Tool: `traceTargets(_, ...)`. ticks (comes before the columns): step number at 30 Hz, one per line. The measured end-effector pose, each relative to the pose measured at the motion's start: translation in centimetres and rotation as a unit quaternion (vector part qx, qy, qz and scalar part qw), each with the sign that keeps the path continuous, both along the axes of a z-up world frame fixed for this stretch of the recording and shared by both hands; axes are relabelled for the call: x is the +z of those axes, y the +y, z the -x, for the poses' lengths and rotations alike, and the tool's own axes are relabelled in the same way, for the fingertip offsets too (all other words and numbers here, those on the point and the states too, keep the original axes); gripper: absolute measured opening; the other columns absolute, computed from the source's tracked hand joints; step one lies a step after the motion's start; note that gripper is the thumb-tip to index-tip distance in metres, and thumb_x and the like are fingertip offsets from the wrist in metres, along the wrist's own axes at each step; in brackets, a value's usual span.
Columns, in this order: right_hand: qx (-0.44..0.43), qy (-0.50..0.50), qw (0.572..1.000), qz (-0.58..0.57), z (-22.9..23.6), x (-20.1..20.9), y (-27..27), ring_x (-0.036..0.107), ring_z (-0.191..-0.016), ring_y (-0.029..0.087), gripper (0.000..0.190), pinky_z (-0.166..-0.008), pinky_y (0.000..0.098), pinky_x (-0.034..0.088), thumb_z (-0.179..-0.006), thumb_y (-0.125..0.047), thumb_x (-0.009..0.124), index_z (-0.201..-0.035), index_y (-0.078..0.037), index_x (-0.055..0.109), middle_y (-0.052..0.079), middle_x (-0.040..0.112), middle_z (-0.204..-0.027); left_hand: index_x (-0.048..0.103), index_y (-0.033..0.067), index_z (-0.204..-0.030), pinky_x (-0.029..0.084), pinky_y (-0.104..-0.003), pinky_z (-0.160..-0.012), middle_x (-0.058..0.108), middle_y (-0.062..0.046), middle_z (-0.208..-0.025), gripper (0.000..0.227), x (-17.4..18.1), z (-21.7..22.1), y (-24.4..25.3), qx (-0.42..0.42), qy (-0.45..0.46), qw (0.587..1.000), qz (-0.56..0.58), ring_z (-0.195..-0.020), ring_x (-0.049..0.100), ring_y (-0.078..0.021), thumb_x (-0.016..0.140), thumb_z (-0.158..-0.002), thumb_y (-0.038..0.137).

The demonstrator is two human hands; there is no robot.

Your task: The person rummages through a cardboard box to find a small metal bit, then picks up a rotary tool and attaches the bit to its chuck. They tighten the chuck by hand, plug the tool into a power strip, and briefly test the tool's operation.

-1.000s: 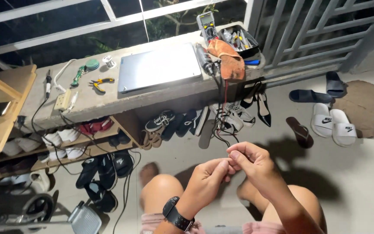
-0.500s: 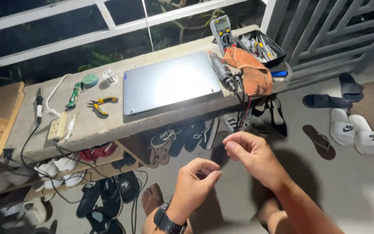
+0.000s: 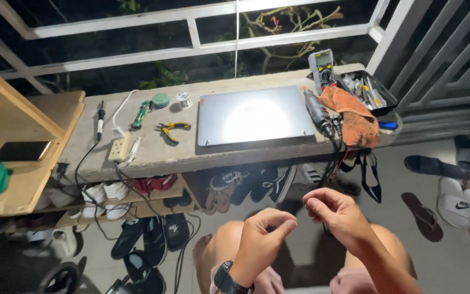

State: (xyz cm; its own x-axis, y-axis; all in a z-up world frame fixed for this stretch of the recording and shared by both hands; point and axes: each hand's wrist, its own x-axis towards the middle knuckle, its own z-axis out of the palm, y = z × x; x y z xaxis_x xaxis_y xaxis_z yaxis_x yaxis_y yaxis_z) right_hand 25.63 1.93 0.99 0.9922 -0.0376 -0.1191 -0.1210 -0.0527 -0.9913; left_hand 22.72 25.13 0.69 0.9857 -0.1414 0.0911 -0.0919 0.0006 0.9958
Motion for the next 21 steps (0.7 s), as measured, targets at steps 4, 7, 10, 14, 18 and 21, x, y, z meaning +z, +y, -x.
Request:
traceTargets(4, 0.028, -0.02, 0.999, 0.002, -0.7, 0.5, -0.3, 0.067, -0.083, 0.017, 0.016, -0.078, 0.0326, 0.058, -0.108, -0.009, 0.08, -0.116, -0.001, 0.092, 0.009, 0.081, -0.09, 0.095, 0.0124, -0.115, 0.064, -0.027, -0.089, 0.085, -0.002, -0.103, 0.022, 1.1, -0.3, 0.5, 0.019, 0.003, 0.999, -0.032, -0.091, 0.076, -0.0123, 0.074, -0.109, 0.017)
traceTargets(7, 0.028, -0.016, 0.999, 0.003, -2.4, 0.2, -1.5, 0.072, -0.085, 0.018, 0.017, -0.081, 0.0347, 0.062, -0.108, -0.012, 0.08, -0.115, -0.004, 0.092, 0.008, 0.08, -0.089, 0.097, 0.013, -0.119, 0.066, -0.025, -0.086, 0.089, -0.001, -0.107, 0.023, -0.3, -2.6, -0.7, 0.042, 0.002, 0.999, -0.023, -0.095, 0.08, -0.0106, 0.078, -0.106, 0.016)
traceTargets(10, 0.045, -0.03, 0.998, -0.042, -4.9, -1.8, -3.1, 0.064, -0.079, 0.018, 0.013, -0.073, 0.0321, 0.054, -0.109, -0.007, 0.078, -0.113, 0.0, 0.088, 0.009, 0.072, -0.084, 0.1, 0.0149, -0.109, 0.067, -0.026, -0.095, 0.092, -0.001, -0.107, 0.016, -1.1, -4.9, -3.0, 0.073, -0.011, 0.997, -0.019, -0.104, 0.086, -0.0119, 0.092, -0.095, 0.014)
traceTargets(14, 0.026, 0.005, 0.999, -0.02, -7.3, -0.1, -5.0, 0.06, -0.077, 0.013, 0.011, -0.071, 0.0287, 0.052, -0.109, -0.006, 0.079, -0.112, -0.001, 0.088, 0.004, 0.073, -0.086, 0.1, 0.0143, -0.094, 0.067, -0.025, -0.092, 0.093, -0.002, -0.106, 0.006, -2.0, -7.5, -5.6, 0.084, -0.024, 0.996, -0.02, -0.104, 0.087, -0.0113, 0.098, -0.089, 0.012)
traceTargets(18, 0.0, 0.011, 1.0, -0.005, -10.5, 0.4, -7.7, 0.072, -0.087, 0.014, 0.015, -0.084, 0.0314, 0.064, -0.109, -0.011, 0.079, -0.115, -0.005, 0.09, 0.005, 0.08, -0.092, 0.091, 0.0115, -0.076, 0.066, -0.026, -0.081, 0.09, -0.004, -0.106, 0.015, -1.7, -10.0, -6.6, 0.093, -0.002, 0.996, 0.0, -0.094, 0.084, -0.0106, 0.101, -0.083, 0.003)
traceTargets(21, -0.015, -0.008, 1.0, 0.003, -13.3, 1.5, -9.4, 0.07, -0.085, 0.013, 0.014, -0.08, 0.0302, 0.061, -0.109, -0.011, 0.078, -0.113, -0.006, 0.09, 0.003, 0.079, -0.091, 0.083, 0.011, -0.069, 0.065, -0.029, -0.081, 0.09, -0.006, -0.104, 0.023, -2.0, -12.2, -6.2, 0.107, -0.003, 0.994, -0.001, -0.096, 0.085, -0.0135, 0.098, -0.081, -0.001)
